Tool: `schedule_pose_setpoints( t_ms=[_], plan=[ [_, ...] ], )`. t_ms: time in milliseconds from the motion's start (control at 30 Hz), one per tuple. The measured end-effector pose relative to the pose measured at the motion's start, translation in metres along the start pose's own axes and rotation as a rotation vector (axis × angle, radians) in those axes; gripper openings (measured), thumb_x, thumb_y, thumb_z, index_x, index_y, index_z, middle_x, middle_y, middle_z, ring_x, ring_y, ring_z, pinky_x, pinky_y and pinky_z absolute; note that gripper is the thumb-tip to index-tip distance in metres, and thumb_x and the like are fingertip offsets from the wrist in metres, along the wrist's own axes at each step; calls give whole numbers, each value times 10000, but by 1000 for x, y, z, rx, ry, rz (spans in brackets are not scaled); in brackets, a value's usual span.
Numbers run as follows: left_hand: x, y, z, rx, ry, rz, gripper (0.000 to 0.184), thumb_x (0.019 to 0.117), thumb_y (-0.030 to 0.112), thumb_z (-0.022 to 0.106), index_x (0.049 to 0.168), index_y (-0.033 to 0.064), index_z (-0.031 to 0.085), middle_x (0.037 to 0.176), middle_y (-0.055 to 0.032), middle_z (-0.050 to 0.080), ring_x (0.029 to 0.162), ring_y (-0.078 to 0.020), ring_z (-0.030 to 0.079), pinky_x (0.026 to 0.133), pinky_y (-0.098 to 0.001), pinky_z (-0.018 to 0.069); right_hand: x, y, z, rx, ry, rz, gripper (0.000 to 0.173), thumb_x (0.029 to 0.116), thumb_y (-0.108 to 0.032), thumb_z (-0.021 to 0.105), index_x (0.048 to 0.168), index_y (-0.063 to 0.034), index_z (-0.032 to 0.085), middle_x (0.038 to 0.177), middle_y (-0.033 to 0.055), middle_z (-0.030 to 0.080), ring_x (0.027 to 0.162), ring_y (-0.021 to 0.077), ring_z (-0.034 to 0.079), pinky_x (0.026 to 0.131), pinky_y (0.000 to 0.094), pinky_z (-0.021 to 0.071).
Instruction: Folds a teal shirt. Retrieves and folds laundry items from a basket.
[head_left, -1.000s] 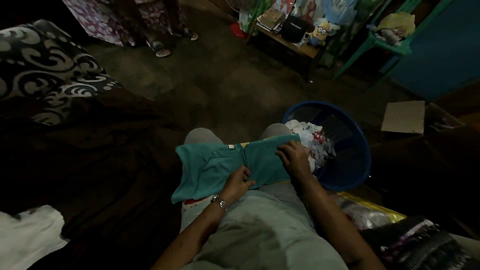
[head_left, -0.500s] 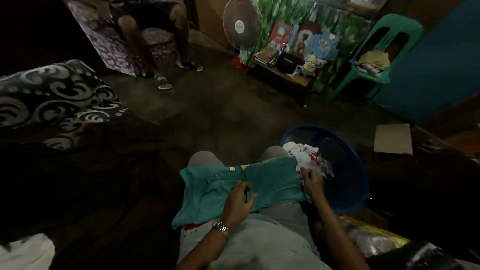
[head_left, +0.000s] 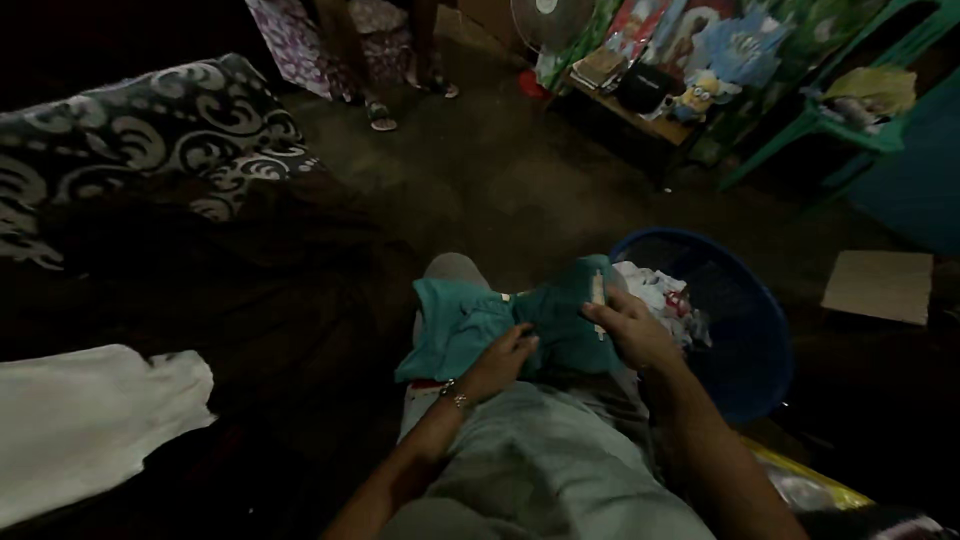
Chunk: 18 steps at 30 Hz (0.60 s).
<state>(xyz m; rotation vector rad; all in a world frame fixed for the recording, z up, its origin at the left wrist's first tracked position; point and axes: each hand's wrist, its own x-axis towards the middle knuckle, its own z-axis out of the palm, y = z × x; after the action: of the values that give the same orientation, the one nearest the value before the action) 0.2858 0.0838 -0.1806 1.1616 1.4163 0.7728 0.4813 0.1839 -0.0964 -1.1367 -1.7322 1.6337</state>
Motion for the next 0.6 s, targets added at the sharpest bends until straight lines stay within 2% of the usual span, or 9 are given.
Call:
schedule_pose_setpoints(
  t_ms=[133,200,267,300,333,400,467,533,600],
  plan=[
    [-37,-7,-38,-457,232,17,601,1106,422,196,1495,18,411,1449,-131,532,1230,-189,599,989,-372,529,30,-22,73,-79,-173,-2,241,989,-161,648,1118,39,613,870,55,643,734,56,620,701,238,545],
    [-58,-9,-58,-642,368,76,721,1069,530,61,1426,35,445,1284,-54,634,1054,-132,660,842,-320,571,43,-13,117,-107,-309,-42,316,1030,-203,606,1181,74,582,933,126,644,771,116,620,732,290,542],
    [-72,-22,-76,-741,463,125,778,1057,566,25,1379,43,502,1146,-33,720,1009,-134,704,851,-341,607,54,8,150,-174,-522,-134,441,1081,-230,495,1386,88,502,1159,226,666,1002,233,675,916,385,551],
    [-76,-31,-83,-721,507,103,714,1082,515,61,1376,43,509,1130,-33,726,1015,-130,707,866,-345,609,57,17,158,-248,-620,-183,491,1097,-237,455,1457,95,433,1276,258,628,1134,290,650,1013,427,512],
    [-77,-38,-86,-646,556,54,566,1110,395,141,1353,36,504,1106,-32,713,992,-117,699,853,-332,604,57,23,161,-317,-664,-234,484,1103,-228,440,1450,108,444,1338,276,594,1219,332,612,1079,455,466],
    [-78,-50,-91,-430,643,-60,314,1056,123,457,1322,-21,538,1090,-84,694,939,-116,695,822,-312,598,52,32,153,-365,-539,-360,366,1081,-164,464,1283,94,627,1230,257,659,1153,335,649,1042,451,489],
    [-80,-57,-91,-338,649,-116,324,992,30,579,1305,-46,556,1108,-111,700,937,-115,705,832,-302,600,50,37,131,-318,-313,-278,336,1076,-147,475,1253,81,646,1226,247,659,1142,305,652,1032,416,502],
    [-83,-60,-90,-323,647,-129,334,986,28,592,1310,-42,555,1100,-108,707,921,-109,710,819,-291,604,61,56,109,-222,-73,-111,398,1065,-188,513,1363,73,550,1299,266,596,1165,323,623,1016,427,516],
    [-86,-58,-89,-178,682,-158,368,989,41,607,1341,-34,530,1131,-123,691,938,-116,695,830,-293,587,71,81,90,-119,6,120,608,1060,-299,541,1525,46,352,1454,302,480,1307,384,528,1092,490,454]
  ],
)
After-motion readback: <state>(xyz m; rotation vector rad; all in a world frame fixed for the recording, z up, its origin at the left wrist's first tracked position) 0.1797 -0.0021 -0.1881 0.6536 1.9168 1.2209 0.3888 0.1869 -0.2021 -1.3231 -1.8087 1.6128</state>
